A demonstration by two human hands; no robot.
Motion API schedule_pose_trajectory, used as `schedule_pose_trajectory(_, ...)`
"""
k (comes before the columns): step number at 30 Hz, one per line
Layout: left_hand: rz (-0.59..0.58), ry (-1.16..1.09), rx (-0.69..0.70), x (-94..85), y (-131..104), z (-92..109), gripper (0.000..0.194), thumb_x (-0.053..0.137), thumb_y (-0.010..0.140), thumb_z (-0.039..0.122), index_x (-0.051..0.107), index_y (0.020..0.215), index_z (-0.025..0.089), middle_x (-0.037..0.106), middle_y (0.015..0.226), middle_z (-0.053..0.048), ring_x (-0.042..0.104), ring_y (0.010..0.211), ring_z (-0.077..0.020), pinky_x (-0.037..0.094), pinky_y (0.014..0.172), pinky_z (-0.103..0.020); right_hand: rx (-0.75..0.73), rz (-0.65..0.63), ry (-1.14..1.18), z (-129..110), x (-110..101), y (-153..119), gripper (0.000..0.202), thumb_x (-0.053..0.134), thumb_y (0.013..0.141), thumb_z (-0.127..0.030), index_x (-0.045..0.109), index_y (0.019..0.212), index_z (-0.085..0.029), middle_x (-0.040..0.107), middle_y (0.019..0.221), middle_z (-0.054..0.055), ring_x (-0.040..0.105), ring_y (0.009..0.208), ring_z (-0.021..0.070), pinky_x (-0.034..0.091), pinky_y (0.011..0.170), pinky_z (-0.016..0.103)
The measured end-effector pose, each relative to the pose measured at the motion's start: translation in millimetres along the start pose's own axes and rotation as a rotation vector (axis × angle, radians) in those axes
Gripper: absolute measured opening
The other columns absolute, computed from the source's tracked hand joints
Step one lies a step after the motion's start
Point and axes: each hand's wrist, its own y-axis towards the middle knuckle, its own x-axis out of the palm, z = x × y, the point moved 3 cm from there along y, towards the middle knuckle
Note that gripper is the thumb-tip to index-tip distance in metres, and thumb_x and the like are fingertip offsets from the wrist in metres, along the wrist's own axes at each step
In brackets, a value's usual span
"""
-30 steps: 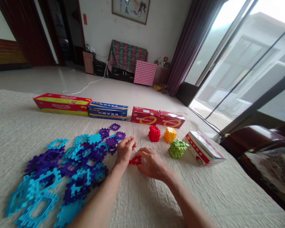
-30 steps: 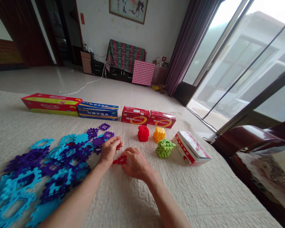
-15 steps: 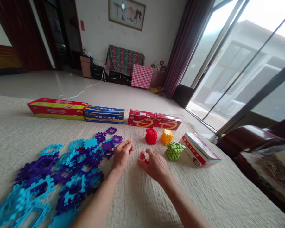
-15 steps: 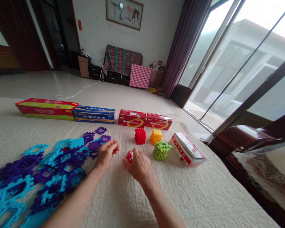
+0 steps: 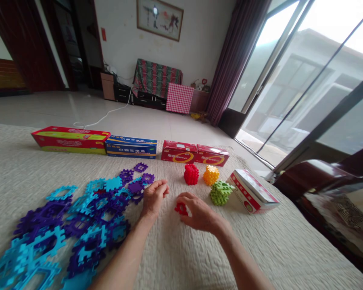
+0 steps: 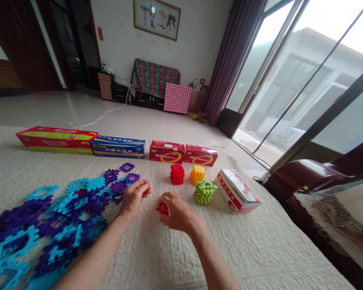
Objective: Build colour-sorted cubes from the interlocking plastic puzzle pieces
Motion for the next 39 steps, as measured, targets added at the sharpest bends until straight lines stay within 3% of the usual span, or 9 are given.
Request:
schedule_pose_trajectory(5,-0.007,0.004,-0.003,0.9,-1,1,0.032,0.066,0.059,0.032,0.069,0.085,0.013,0.066,0.064,-0.001,0.058,0.055,-0.0088,0.042,0.053,-0.019,-0.032,-0.052,0.032,4,-4,-3,0.056,0.063,0.064,-0.011,0.055,0.119,-0.018,0.051,0.129,0.009,0.050,0.117,0.0199,0.040,0.101,0.031)
schedule_pose_trajectory(8,-0.008,0.007,-0.005,1.3,-1,1,0.032,0.066,0.058,0.032,0.069,0.085,0.013,0.067,0.064,-0.001,0.058,0.055,-0.0089,0.042,0.053,-0.019,-0.010,-0.027,0.017,3,-5,-3,0.048,0.059,0.065,-0.009,0.058,0.112,-0.018,0.056,0.118,0.008,0.055,0.107,0.0181,0.044,0.095,0.029)
schedule_pose_trajectory(14,-0.007,0.006,-0.003,1.0,0,1,0.031,0.067,0.058,0.032,0.069,0.084,0.014,0.067,0.063,-0.001,0.058,0.055,-0.0096,0.042,0.053,-0.020,0.102,0.068,-0.056,-5,-3,-2,0.037,0.069,0.062,-0.018,0.060,0.098,-0.018,0.055,0.098,0.006,0.056,0.087,0.0170,0.048,0.081,0.031)
schedule_pose_trajectory(17,-0.018,0.019,0.003,1.1,0,1,0.031,0.066,0.059,0.032,0.069,0.084,0.014,0.067,0.063,-0.001,0.058,0.055,-0.0099,0.043,0.054,-0.020,0.105,0.162,-0.075,-4,-7,6,0.040,0.072,0.063,-0.022,0.059,0.101,-0.019,0.054,0.094,0.005,0.055,0.085,0.0174,0.048,0.079,0.031)
schedule_pose_trajectory(19,-0.029,0.031,0.005,1.1,0,1,0.030,0.065,0.060,0.033,0.069,0.084,0.015,0.067,0.064,-0.001,0.059,0.056,-0.0104,0.043,0.055,-0.021,0.119,0.312,-0.100,1,-16,17,0.042,0.072,0.066,-0.028,0.058,0.105,-0.019,0.054,0.099,0.006,0.055,0.091,0.0193,0.047,0.082,0.034)
schedule_pose_trajectory(23,-0.039,0.057,0.013,0.8,0,-1,0.030,0.064,0.061,0.033,0.069,0.084,0.015,0.067,0.065,-0.001,0.059,0.057,-0.0115,0.043,0.055,-0.022,0.342,0.616,-0.148,26,-40,45,0.043,0.067,0.072,-0.039,0.057,0.109,-0.019,0.053,0.104,0.009,0.054,0.094,0.0221,0.046,0.084,0.038)
schedule_pose_trajectory(27,-0.039,0.069,0.012,0.1,0,-2,0.029,0.064,0.062,0.032,0.070,0.085,0.015,0.068,0.066,-0.002,0.060,0.058,-0.0123,0.045,0.057,-0.022,0.461,0.672,-0.248,47,-54,70,0.044,0.065,0.072,-0.040,0.059,0.108,-0.015,0.051,0.104,0.012,0.052,0.098,0.0258,0.044,0.087,0.039)
schedule_pose_trajectory(33,-0.034,0.065,0.004,0.3,-1,-1,0.029,0.064,0.061,0.032,0.070,0.085,0.016,0.068,0.067,-0.002,0.061,0.059,-0.0130,0.046,0.058,-0.023,0.531,0.600,-0.273,56,-56,78,0.047,0.064,0.072,-0.039,0.058,0.110,-0.012,0.050,0.105,0.014,0.051,0.099,0.0282,0.042,0.088,0.040)
schedule_pose_trajectory(39,-0.052,0.069,0.019,0.3,1,-3,0.029,0.063,0.063,0.032,0.069,0.086,0.015,0.067,0.066,-0.002,0.060,0.059,-0.0122,0.043,0.056,-0.022,0.364,0.792,-0.307,36,-54,59,0.044,0.061,0.075,-0.034,0.054,0.115,-0.016,0.050,0.107,0.011,0.049,0.100,0.0264,0.041,0.089,0.040)
